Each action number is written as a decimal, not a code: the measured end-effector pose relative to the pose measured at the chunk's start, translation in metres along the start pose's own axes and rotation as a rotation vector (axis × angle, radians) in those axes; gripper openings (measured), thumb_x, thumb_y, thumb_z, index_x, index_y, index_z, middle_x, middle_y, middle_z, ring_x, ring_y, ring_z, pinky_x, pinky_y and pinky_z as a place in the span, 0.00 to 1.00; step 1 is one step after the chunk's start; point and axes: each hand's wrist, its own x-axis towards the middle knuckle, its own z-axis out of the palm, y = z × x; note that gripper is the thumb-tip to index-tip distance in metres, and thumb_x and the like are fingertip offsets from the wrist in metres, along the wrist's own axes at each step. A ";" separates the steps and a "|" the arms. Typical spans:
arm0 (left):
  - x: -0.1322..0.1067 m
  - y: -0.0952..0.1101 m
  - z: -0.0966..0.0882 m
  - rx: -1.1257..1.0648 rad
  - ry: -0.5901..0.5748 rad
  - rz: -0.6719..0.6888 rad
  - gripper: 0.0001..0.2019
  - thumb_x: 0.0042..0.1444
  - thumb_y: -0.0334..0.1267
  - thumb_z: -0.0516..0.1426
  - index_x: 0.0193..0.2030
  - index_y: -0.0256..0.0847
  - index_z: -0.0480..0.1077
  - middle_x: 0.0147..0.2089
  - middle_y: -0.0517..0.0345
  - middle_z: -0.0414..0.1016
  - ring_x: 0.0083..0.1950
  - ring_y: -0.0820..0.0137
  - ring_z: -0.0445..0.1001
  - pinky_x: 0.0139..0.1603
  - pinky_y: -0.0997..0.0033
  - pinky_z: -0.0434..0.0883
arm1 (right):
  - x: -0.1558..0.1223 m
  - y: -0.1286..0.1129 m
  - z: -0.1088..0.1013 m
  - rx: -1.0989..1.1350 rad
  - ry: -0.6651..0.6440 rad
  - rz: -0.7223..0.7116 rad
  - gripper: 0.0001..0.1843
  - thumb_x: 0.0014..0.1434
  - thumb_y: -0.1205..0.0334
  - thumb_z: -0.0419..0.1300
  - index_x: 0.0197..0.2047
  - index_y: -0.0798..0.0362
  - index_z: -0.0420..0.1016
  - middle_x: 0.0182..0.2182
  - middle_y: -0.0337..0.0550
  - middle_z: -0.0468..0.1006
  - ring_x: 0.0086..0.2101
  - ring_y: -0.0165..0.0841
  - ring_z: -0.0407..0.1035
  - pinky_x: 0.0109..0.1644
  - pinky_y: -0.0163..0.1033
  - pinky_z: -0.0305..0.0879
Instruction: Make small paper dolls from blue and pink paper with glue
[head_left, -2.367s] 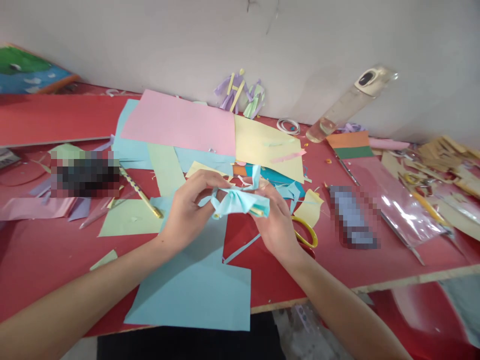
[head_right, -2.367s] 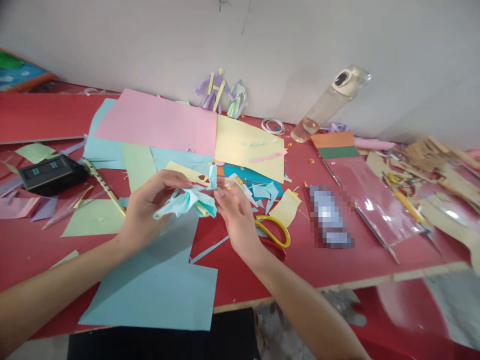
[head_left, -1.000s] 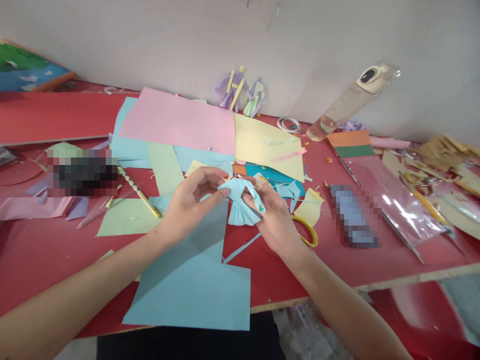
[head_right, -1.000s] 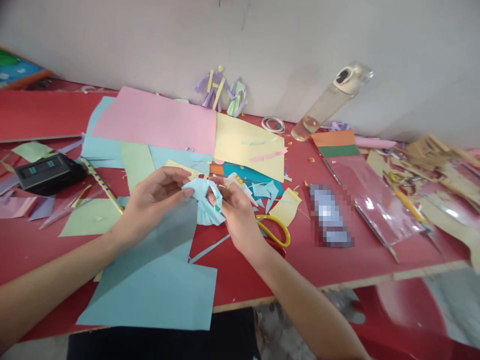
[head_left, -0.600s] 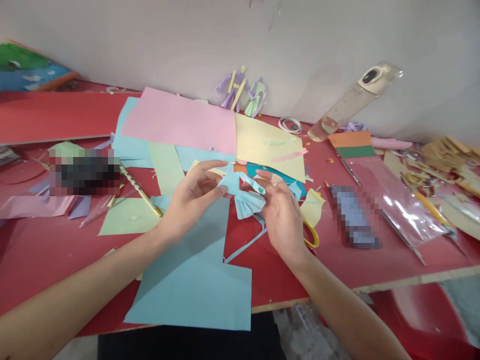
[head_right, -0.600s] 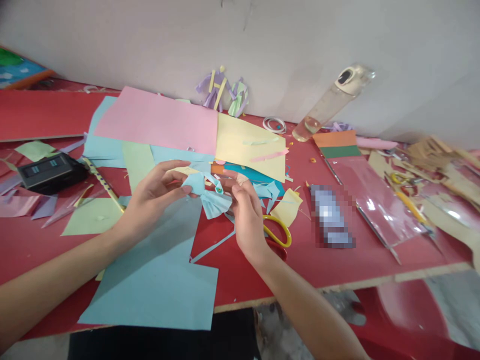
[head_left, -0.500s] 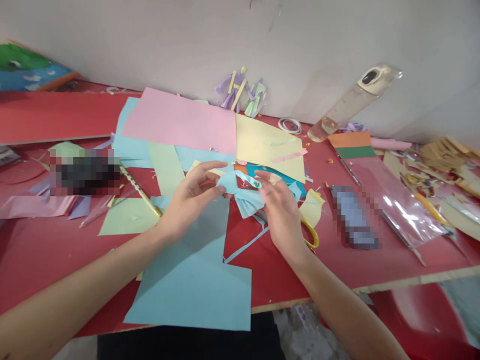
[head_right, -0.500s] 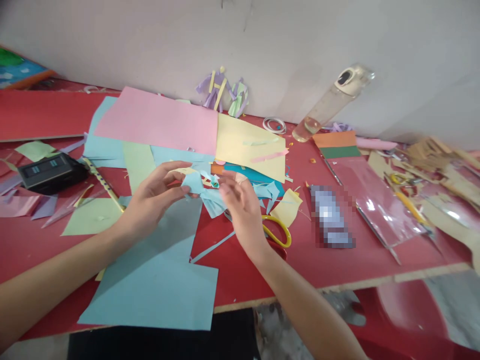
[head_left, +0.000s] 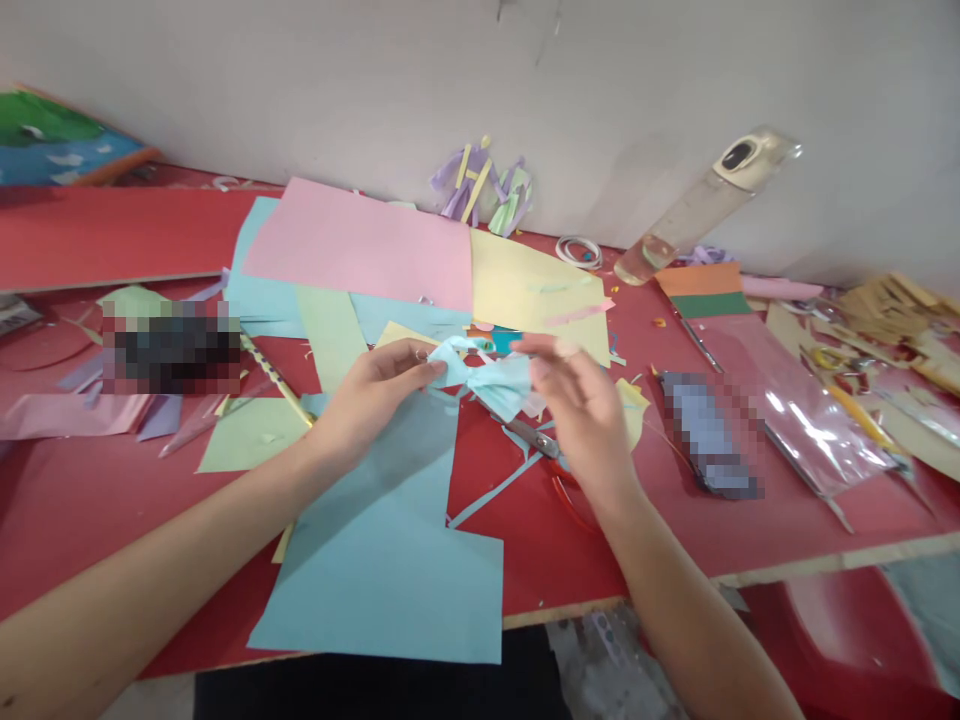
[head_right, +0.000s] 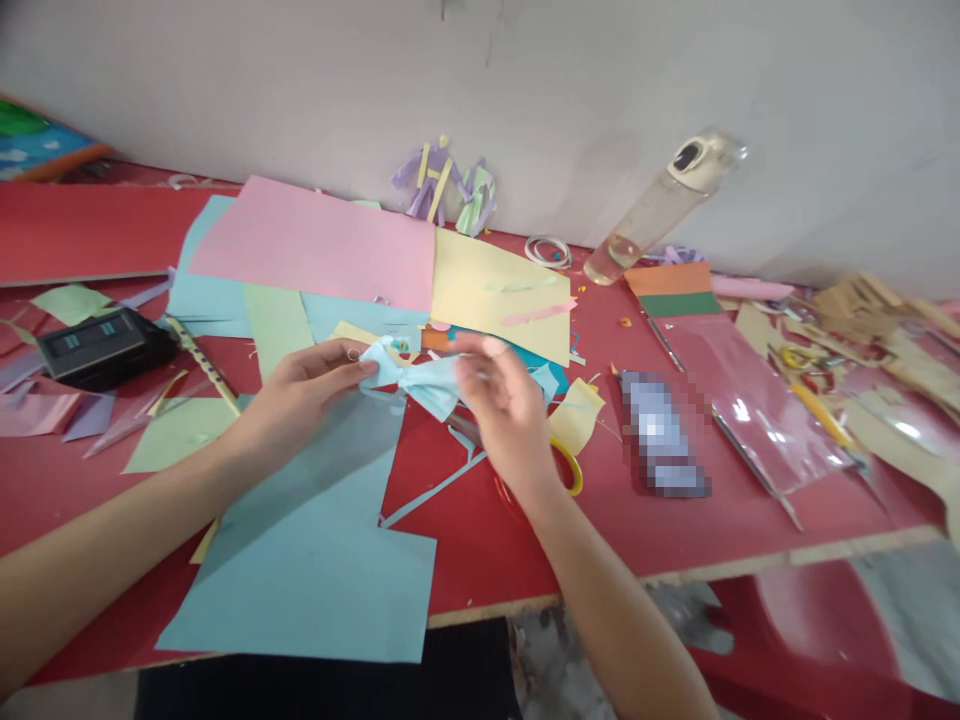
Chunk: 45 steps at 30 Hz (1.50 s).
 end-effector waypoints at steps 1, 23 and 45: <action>0.002 -0.001 -0.002 -0.031 0.015 0.004 0.07 0.56 0.41 0.66 0.38 0.42 0.78 0.41 0.58 0.79 0.44 0.68 0.74 0.47 0.70 0.68 | 0.003 -0.001 -0.006 -0.081 0.064 -0.047 0.11 0.63 0.53 0.63 0.48 0.46 0.76 0.47 0.43 0.81 0.46 0.36 0.76 0.47 0.41 0.75; 0.001 0.001 -0.002 -0.462 -0.012 -0.048 0.09 0.54 0.25 0.66 0.38 0.42 0.74 0.31 0.67 0.74 0.36 0.79 0.75 0.43 0.81 0.76 | 0.002 0.015 -0.016 -1.086 -0.202 -0.363 0.08 0.60 0.61 0.64 0.42 0.54 0.77 0.48 0.57 0.73 0.52 0.53 0.65 0.53 0.58 0.70; -0.002 -0.003 0.007 -0.311 -0.030 -0.022 0.08 0.52 0.33 0.69 0.37 0.40 0.76 0.36 0.62 0.78 0.42 0.72 0.78 0.48 0.70 0.79 | -0.022 -0.009 -0.003 -0.247 0.176 -0.396 0.13 0.57 0.56 0.69 0.46 0.45 0.79 0.39 0.43 0.85 0.36 0.41 0.79 0.36 0.44 0.76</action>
